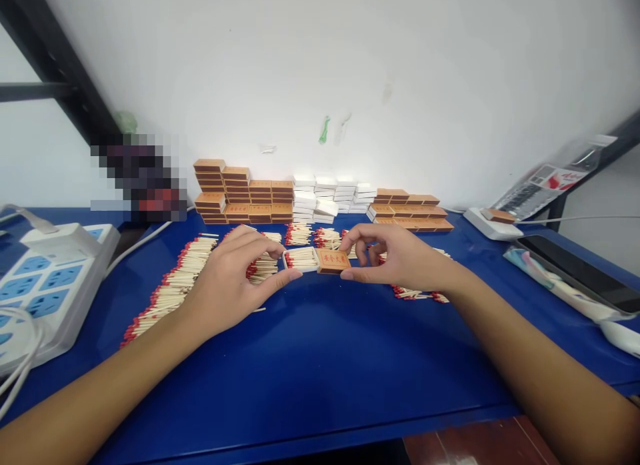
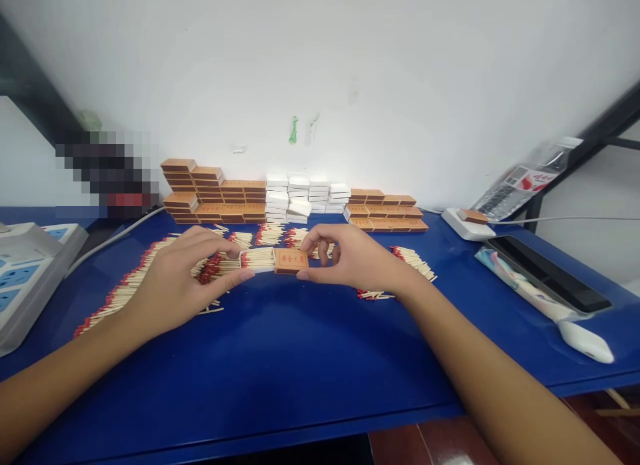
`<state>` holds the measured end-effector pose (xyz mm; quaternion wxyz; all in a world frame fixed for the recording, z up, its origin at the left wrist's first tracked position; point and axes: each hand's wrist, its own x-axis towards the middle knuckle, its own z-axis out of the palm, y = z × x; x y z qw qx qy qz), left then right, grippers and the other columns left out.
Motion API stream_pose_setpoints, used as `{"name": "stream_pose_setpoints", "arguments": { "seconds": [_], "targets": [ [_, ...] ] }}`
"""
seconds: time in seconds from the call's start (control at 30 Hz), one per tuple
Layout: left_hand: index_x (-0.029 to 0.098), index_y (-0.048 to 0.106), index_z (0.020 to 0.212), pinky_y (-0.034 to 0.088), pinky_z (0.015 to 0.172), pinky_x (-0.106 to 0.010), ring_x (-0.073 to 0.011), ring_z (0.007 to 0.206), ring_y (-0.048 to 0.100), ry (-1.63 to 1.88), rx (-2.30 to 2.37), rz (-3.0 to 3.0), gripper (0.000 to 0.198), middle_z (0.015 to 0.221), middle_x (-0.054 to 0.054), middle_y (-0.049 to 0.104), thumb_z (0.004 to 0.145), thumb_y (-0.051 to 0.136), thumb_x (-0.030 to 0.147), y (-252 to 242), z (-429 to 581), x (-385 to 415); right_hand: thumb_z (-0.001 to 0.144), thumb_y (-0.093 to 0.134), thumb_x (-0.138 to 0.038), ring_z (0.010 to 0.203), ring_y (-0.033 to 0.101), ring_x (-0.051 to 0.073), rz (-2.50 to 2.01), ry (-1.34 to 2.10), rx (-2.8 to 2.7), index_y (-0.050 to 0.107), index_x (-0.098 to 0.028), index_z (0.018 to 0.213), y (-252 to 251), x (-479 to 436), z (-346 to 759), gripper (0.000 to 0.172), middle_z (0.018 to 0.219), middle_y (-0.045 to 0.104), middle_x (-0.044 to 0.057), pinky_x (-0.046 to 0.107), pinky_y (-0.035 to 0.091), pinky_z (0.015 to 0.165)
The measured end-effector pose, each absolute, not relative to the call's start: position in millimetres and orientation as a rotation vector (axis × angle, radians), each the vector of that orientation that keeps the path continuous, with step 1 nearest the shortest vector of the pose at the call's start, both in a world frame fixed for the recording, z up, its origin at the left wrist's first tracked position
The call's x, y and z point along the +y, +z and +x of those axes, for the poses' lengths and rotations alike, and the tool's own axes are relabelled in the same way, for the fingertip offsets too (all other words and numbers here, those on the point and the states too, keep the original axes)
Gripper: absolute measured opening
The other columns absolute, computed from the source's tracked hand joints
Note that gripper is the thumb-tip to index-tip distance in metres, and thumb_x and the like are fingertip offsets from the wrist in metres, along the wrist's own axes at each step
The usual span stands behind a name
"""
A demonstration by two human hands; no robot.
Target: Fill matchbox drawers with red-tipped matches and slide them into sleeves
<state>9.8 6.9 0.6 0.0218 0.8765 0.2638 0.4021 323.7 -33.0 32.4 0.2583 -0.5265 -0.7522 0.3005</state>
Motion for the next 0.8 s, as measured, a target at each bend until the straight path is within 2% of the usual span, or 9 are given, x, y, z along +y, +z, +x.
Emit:
{"name": "stream_pose_setpoints", "arguments": {
  "seconds": [0.33,0.57,0.8],
  "targets": [
    [0.024,0.076,0.1,0.053,0.086,-0.036,-0.0212,0.092,0.07,1.147,0.887,2.575,0.025,0.097,-0.002,0.078,0.095,0.082,0.047,5.5,10.1,6.8,0.079,0.09,-0.061,0.064,0.055,0.012,-1.367,0.795,-1.994,0.075,-0.023,0.107,31.5,-31.7,320.8,0.05,0.081,0.064,-0.002,0.029,0.043,0.058],
    [0.024,0.079,0.099,0.057,0.084,-0.034,-0.0219,0.096,0.074,1.118,0.992,2.331,0.03,0.102,-0.002,0.081,0.091,0.084,0.052,10.7,10.1,6.4,0.08,0.09,-0.061,0.074,0.058,0.016,-1.291,0.787,-1.943,0.08,-0.024,0.112,31.1,-30.2,320.2,0.05,0.088,0.069,0.001,0.031,0.047,0.062],
    [0.024,0.08,0.096,0.058,0.082,-0.035,-0.0234,0.096,0.076,1.141,0.994,2.249,0.03,0.099,-0.003,0.082,0.087,0.087,0.052,10.0,10.2,7.5,0.073,0.096,-0.058,0.075,0.059,0.016,-1.244,0.85,-1.856,0.08,-0.023,0.106,31.9,-31.8,315.5,0.051,0.089,0.071,0.002,0.031,0.047,0.06]
  ]
}}
